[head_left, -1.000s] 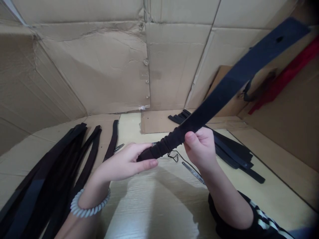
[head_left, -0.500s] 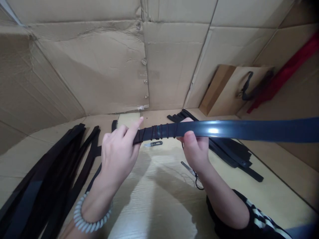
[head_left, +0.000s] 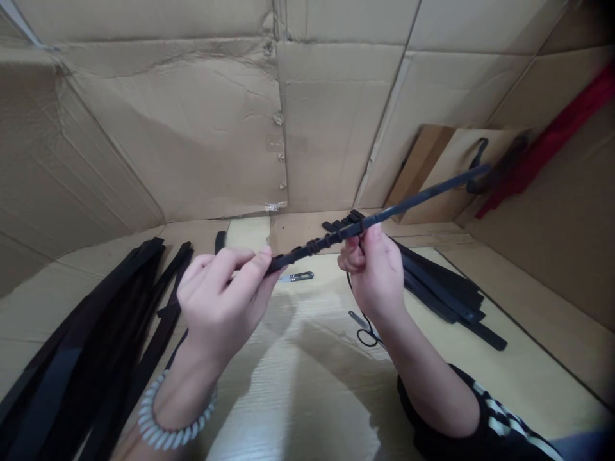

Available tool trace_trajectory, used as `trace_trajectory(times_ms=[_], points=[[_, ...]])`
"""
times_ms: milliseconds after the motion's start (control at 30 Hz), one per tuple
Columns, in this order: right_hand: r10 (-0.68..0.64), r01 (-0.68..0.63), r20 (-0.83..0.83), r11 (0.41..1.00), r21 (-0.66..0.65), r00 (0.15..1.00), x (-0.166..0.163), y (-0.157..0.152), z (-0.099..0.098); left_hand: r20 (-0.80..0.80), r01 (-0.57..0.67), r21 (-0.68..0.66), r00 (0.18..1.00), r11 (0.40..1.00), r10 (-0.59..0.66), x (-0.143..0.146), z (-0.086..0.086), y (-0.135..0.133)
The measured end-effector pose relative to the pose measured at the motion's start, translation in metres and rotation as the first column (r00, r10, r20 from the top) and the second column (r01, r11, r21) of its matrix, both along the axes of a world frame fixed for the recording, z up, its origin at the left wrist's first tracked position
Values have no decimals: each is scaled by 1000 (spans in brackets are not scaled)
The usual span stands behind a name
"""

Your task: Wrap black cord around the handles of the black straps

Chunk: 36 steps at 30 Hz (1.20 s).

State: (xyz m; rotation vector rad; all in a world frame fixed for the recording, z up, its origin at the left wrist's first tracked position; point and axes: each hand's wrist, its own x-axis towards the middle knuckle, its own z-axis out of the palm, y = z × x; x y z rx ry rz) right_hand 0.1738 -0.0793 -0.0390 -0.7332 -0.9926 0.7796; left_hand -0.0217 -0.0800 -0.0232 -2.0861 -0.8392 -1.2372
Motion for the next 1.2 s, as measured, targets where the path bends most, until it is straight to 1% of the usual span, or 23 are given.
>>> trace_trajectory(times_ms=[100, 167, 233, 300, 333, 367, 400, 433, 467, 500, 533, 600, 633, 667, 700, 767, 833, 900, 967, 1033, 1067, 1133, 1200], points=[[59, -62, -45, 996, -58, 997, -2, -1, 3, 8, -47, 139, 999, 989, 47, 2, -1, 0], [94, -98, -39, 991, -95, 995, -1, -2, 4, 13, -78, 154, 997, 985, 77, 0, -2, 2], [113, -111, 25, 991, -71, 993, 1, -3, 5, -12, -104, 46, 994, 993, 105, -4, -1, 5], [104, -103, 108, 995, -10, 989, 4, -6, 6, -96, -97, -208, 992, 973, 78, -11, 2, 9], [93, -97, 143, 995, 17, 985, 6, -8, 5, -148, -71, -382, 989, 922, 14, -14, 4, 11], [82, -90, 167, 995, 37, 983, 7, -9, 5, -182, -30, -563, 979, 826, -88, -17, 6, 13], [71, -82, 180, 995, 51, 981, 8, -10, 4, -179, 15, -725, 961, 688, -209, -20, 8, 14], [56, -69, 191, 995, 65, 980, 8, -10, 3, -144, 52, -840, 938, 540, -314, -22, 10, 16], [37, -53, 198, 996, 75, 979, 9, -10, 3, -105, 76, -897, 920, 436, -377, -24, 11, 16], [16, -32, 200, 996, 80, 980, 9, -9, 2, -89, 88, -908, 916, 410, -392, -24, 12, 17], [-9, -7, 199, 997, 80, 980, 9, -7, 2, -103, 84, -876, 929, 475, -355, -24, 11, 17], [-61, 48, 193, 996, 71, 979, 9, -3, 3, -167, 2, -670, 974, 742, -153, -23, 8, 17], [-83, 72, 192, 995, 63, 978, 8, -2, 4, -178, -65, -524, 983, 849, -35, -22, 5, 17], [-100, 91, 193, 994, 54, 976, 8, 0, 5, -173, -130, -384, 983, 914, 68, -22, 2, 16], [-111, 104, 197, 994, 45, 974, 7, 1, 6, -154, -179, -268, 978, 947, 141, -21, 0, 16], [-112, 108, 206, 994, 30, 972, 6, 0, 7, -113, -223, -130, 971, 966, 209, -19, -5, 16], [-95, 92, 210, 996, 22, 973, 5, -2, 6, -84, -242, -85, 968, 967, 235, -16, -7, 16], [-68, 65, 208, 998, 20, 976, 4, -4, 4, -85, -283, -133, 958, 950, 273, -12, -6, 16], [-38, 35, 205, 999, 19, 978, 4, -6, 0, -111, -290, -283, 957, 914, 269, -11, -5, 16], [-9, 6, 201, 1000, 14, 980, 5, -5, -4, -130, -230, -464, 973, 855, 191, -11, -3, 18], [4, -6, 197, 1000, 9, 980, 5, -5, -6, -123, -187, -520, 982, 833, 144, -12, -2, 19], [25, -26, 183, 1000, 1, 983, 5, -3, -7, -86, -135, -519, 991, 844, 106, -14, -3, 21], [40, -41, 155, 999, 2, 987, 4, -2, -7, -38, -128, -418, 992, 899, 123, -15, -5, 23]])
